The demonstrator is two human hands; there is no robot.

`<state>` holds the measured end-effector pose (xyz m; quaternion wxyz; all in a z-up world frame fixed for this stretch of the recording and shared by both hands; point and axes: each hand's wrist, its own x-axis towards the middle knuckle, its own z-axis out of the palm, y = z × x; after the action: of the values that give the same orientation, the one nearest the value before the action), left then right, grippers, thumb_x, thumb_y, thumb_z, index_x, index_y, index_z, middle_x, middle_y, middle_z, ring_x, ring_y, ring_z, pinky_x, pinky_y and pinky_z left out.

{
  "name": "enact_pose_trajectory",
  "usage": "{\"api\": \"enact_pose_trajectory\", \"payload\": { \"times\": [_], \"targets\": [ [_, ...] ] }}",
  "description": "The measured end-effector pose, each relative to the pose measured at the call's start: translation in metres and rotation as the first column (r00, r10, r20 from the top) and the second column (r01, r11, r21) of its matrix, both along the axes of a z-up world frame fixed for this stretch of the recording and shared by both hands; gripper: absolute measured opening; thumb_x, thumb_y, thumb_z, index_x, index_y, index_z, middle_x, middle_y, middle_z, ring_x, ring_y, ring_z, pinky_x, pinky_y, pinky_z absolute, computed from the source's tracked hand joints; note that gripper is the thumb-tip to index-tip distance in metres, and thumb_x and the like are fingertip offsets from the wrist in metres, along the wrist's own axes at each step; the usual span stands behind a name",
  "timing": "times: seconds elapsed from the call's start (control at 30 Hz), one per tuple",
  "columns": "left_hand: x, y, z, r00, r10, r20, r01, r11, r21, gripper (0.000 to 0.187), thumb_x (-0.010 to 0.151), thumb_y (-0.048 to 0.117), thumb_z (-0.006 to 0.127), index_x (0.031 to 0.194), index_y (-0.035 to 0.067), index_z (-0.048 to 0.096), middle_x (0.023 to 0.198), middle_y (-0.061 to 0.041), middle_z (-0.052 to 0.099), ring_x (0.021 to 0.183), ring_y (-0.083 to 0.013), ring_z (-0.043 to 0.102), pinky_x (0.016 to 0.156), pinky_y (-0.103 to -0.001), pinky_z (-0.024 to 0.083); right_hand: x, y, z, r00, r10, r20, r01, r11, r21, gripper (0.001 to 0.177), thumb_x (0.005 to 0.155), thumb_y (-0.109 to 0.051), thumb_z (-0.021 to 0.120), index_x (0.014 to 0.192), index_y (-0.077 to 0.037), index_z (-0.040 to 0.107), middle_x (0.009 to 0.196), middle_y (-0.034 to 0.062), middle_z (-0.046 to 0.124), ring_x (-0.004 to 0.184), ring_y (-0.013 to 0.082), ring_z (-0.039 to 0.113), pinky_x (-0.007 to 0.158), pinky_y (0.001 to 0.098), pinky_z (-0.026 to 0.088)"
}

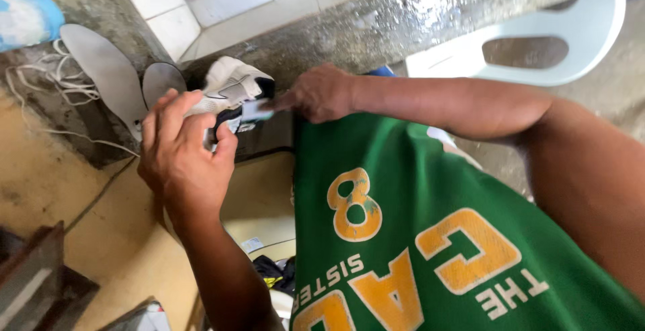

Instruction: The person scrubs a white and black sneaker with a green brush and a white cleaning solution. They repeatedly apply the solution and scrub different parts of the shoe, including the sole and upper mesh, while holding it over a tiled sink.

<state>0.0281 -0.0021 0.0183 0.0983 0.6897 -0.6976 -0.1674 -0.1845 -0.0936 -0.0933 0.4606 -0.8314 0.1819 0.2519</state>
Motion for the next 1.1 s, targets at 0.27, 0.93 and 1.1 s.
{"api": "enact_pose_trajectory", "payload": {
  "times": [0.27,0.93,1.1],
  "targets": [
    [-0.029,-0.008,0.001,0.996,0.025,0.084,-0.027,0.999,0.019,0.013,0.091,0.015,0.078,0.096,0.009,0.067,0.139,-0.003,0.062,0.138,-0.0314,0.055,0.106,-0.047,0.051,0.013,0.008,0.003,0.964,0.111,-0.240,-0.165,0.961,-0.222,0.053,0.104,-0.023,0.051,0.156,-0.029,0.045,0.112,0.0115,0.074,0.099,0.0329,0.073,0.076,0.0471,0.060],
    [-0.040,-0.022,-0.010,0.988,0.125,0.094,-0.124,0.992,-0.018,0.015,0.088,0.016,0.081,0.093,0.009,0.068,0.130,-0.004,0.062,0.125,-0.0330,0.056,0.098,-0.046,0.054,-0.027,0.005,-0.045,0.999,0.030,-0.036,-0.043,0.896,-0.442,0.071,0.097,-0.018,0.052,0.159,-0.043,0.029,0.126,0.0114,0.062,0.086,0.0269,0.072,0.062,0.0372,0.059],
    [0.004,-0.011,-0.008,0.978,0.211,-0.001,-0.211,0.977,-0.036,0.014,0.084,0.008,0.082,0.088,0.008,0.068,0.129,-0.003,0.069,0.120,-0.0317,0.061,0.096,-0.043,0.053,-0.085,-0.011,-0.029,0.957,-0.114,-0.266,0.057,0.975,-0.213,0.084,0.094,-0.014,0.058,0.160,-0.049,0.019,0.141,0.0089,0.053,0.070,0.0250,0.072,0.059,0.0393,0.061]
  ]
}}
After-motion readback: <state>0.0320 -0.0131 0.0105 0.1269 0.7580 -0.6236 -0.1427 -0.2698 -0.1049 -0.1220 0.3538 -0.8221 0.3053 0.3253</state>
